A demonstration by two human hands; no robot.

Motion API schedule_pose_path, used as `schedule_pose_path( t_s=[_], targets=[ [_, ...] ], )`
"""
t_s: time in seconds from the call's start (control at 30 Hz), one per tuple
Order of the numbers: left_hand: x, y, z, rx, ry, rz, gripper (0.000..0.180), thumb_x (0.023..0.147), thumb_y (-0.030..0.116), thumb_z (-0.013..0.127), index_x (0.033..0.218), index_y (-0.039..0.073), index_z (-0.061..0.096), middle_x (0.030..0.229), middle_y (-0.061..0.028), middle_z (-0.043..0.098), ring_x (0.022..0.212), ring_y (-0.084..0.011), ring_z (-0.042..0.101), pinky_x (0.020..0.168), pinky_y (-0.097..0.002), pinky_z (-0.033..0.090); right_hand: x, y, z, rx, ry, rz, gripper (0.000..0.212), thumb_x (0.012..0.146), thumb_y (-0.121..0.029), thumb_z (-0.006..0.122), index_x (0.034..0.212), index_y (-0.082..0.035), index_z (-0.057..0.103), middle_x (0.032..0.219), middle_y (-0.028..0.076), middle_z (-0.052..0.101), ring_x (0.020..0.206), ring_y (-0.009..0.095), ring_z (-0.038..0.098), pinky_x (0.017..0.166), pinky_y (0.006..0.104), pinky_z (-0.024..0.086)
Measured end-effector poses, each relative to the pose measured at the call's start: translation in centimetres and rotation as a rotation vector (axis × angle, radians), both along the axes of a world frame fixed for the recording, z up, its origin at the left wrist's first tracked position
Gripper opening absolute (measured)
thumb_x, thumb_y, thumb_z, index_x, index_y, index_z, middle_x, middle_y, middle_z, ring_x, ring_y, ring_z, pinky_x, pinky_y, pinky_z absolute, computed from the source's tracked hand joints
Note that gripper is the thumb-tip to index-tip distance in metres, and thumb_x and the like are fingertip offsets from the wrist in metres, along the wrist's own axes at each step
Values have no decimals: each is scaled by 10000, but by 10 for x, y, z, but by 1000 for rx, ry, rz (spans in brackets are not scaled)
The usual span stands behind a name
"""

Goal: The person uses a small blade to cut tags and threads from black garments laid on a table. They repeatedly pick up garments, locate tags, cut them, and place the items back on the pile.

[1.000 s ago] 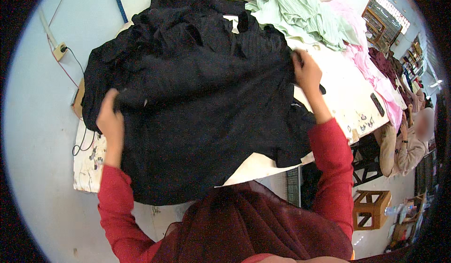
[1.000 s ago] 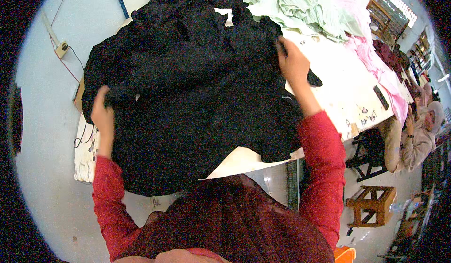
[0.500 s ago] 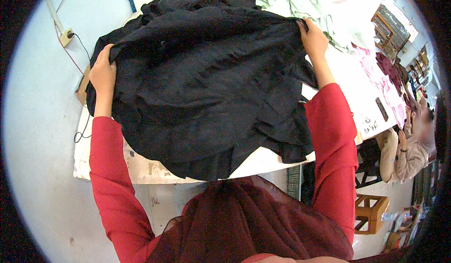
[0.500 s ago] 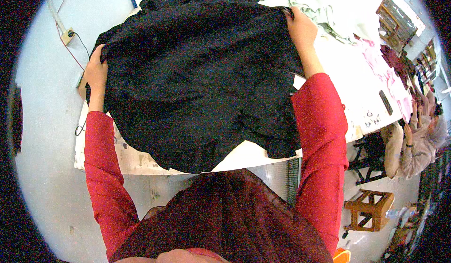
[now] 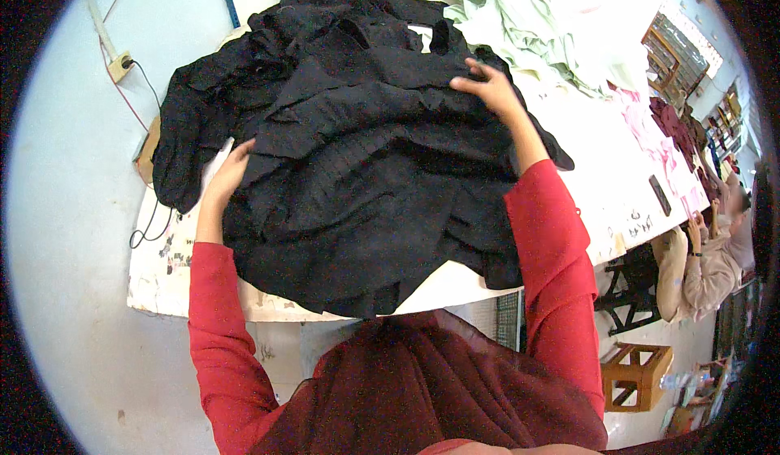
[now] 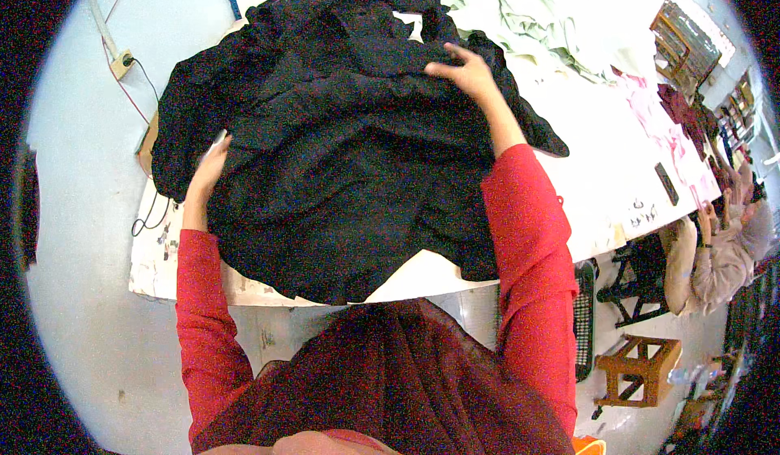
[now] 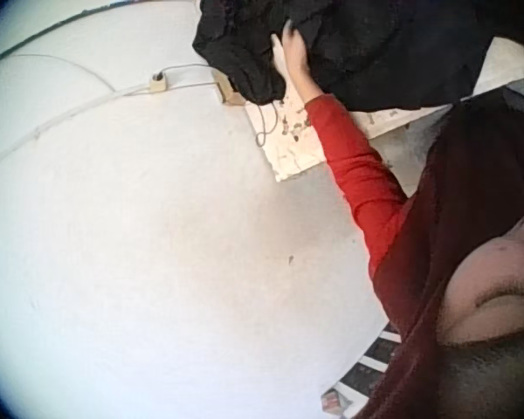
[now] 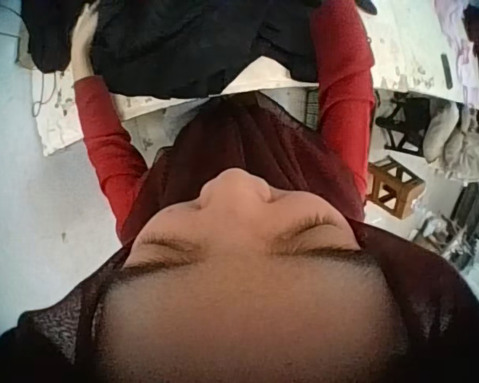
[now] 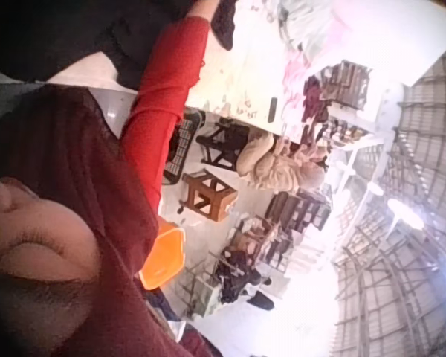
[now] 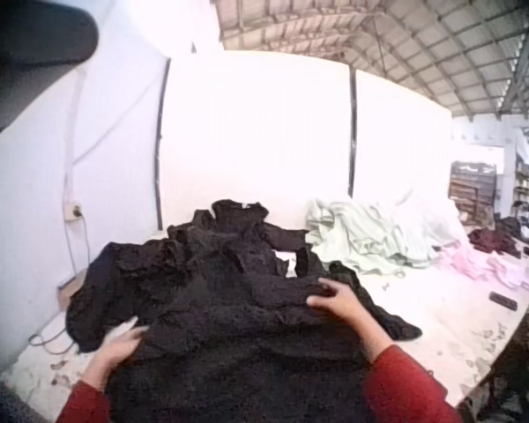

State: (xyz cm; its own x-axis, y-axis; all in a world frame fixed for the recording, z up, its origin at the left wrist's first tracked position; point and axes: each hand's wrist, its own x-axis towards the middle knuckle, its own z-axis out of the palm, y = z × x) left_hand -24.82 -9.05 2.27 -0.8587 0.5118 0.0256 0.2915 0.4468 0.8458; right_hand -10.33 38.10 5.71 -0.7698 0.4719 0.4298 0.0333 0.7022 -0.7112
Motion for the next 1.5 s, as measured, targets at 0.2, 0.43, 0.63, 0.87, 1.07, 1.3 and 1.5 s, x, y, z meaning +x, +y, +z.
schedule_pose_path(
  t_s=[0.2,0.43,0.63,0.87,1.07,1.3,1.5],
  targets=[
    [-11,-11,-27,16,42,-145,474,881,165,591,1295,-18,452,1239,-165,551,1081,-220,548,962,-305,400,-13,-17,-17,136,-522,105,537,696,-300,784,1150,-73,608,805,48,638,818,168,612,753,300,476],
    [6,-11,-62,-230,296,61,395,860,243,580,1189,27,541,1061,-240,610,983,-343,607,851,-375,454,11,-20,-16,362,-264,-349,327,709,-303,740,971,-115,688,952,106,680,931,273,643,808,383,505],
    [41,-46,-2,274,796,446,139,859,72,597,990,25,596,823,-88,633,733,-156,603,675,-280,463,49,1,16,117,559,-181,162,832,-168,661,922,-44,610,832,68,618,790,170,568,769,289,436],
    [194,-109,-28,-70,1309,-267,303,694,364,675,654,104,524,685,-73,458,608,-250,493,588,-350,424,218,51,-46,9,286,-540,360,933,-320,546,815,7,641,734,49,621,670,108,540,669,248,431],
    [232,-143,-4,298,1383,278,213,878,258,614,803,72,544,751,-87,553,665,-192,511,641,-333,432,260,78,-29,-207,342,-743,335,897,-305,602,926,25,650,851,70,660,807,135,580,782,276,434],
    [170,-45,15,-61,724,204,499,838,224,632,1270,36,466,1182,-185,532,1091,-313,501,972,-392,355,160,-81,-21,222,151,9,310,793,-219,709,1052,-59,646,1114,105,631,961,215,624,873,304,468],
    [197,-6,-42,-361,593,-8,767,813,405,652,1432,153,276,1457,-229,239,1337,-417,250,1063,-574,179,159,-84,-69,417,-289,24,515,772,-463,673,1190,-176,586,1268,57,561,1077,276,588,870,380,493]
  ],
)
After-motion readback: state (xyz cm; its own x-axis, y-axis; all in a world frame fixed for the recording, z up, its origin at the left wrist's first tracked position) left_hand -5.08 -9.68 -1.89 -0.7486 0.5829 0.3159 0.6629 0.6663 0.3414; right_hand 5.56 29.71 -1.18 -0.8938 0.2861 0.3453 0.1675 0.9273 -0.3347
